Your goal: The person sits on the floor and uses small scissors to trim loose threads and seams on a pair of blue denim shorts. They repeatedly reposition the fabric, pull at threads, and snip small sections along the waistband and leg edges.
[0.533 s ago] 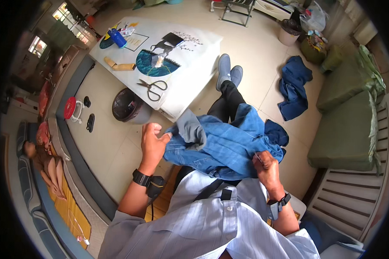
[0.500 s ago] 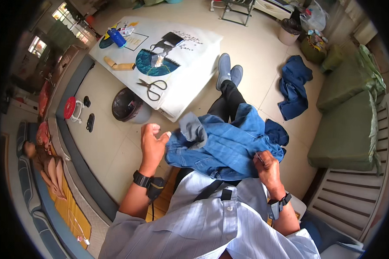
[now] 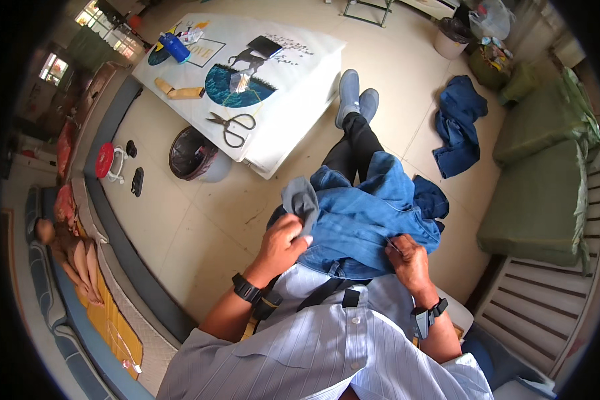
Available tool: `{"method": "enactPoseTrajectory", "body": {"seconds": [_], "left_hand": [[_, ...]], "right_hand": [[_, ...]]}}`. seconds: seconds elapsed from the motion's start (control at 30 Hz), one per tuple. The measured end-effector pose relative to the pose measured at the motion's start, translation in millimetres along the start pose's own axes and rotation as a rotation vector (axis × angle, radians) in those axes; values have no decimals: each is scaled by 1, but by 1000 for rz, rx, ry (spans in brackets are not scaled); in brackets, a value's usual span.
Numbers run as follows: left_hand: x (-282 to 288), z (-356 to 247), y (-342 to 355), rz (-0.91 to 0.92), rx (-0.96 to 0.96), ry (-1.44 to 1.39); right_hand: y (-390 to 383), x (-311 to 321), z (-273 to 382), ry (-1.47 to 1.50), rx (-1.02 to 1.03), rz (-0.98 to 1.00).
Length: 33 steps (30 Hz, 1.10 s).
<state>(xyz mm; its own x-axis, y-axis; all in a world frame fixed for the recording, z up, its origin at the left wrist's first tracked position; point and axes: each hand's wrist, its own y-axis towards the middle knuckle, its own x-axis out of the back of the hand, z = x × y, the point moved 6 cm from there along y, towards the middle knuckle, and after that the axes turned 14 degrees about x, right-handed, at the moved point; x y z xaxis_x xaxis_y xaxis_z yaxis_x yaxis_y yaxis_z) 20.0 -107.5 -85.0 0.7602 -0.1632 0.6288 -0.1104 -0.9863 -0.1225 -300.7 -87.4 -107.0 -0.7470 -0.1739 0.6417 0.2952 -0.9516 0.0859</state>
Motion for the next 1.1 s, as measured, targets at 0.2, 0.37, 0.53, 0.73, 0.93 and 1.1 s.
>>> {"method": "enactPoseTrajectory", "body": {"seconds": [0.2, 0.37, 0.53, 0.73, 0.93, 1.1], "left_hand": [[9, 36, -20, 147, 433, -369], [23, 44, 32, -273, 393, -312], [13, 57, 58, 0, 591, -515], [20, 44, 8, 154, 428, -624], [6, -21, -5, 219, 8, -11], [-15, -74, 19, 231, -35, 333]], "right_hand": [[18, 13, 14, 240, -71, -107], [72, 1, 51, 105, 273, -113], [91, -41, 64, -221, 373, 111], [85, -34, 36, 424, 120, -20], [74, 12, 79, 752, -24, -100], [61, 32, 99, 729, 108, -54]]}}
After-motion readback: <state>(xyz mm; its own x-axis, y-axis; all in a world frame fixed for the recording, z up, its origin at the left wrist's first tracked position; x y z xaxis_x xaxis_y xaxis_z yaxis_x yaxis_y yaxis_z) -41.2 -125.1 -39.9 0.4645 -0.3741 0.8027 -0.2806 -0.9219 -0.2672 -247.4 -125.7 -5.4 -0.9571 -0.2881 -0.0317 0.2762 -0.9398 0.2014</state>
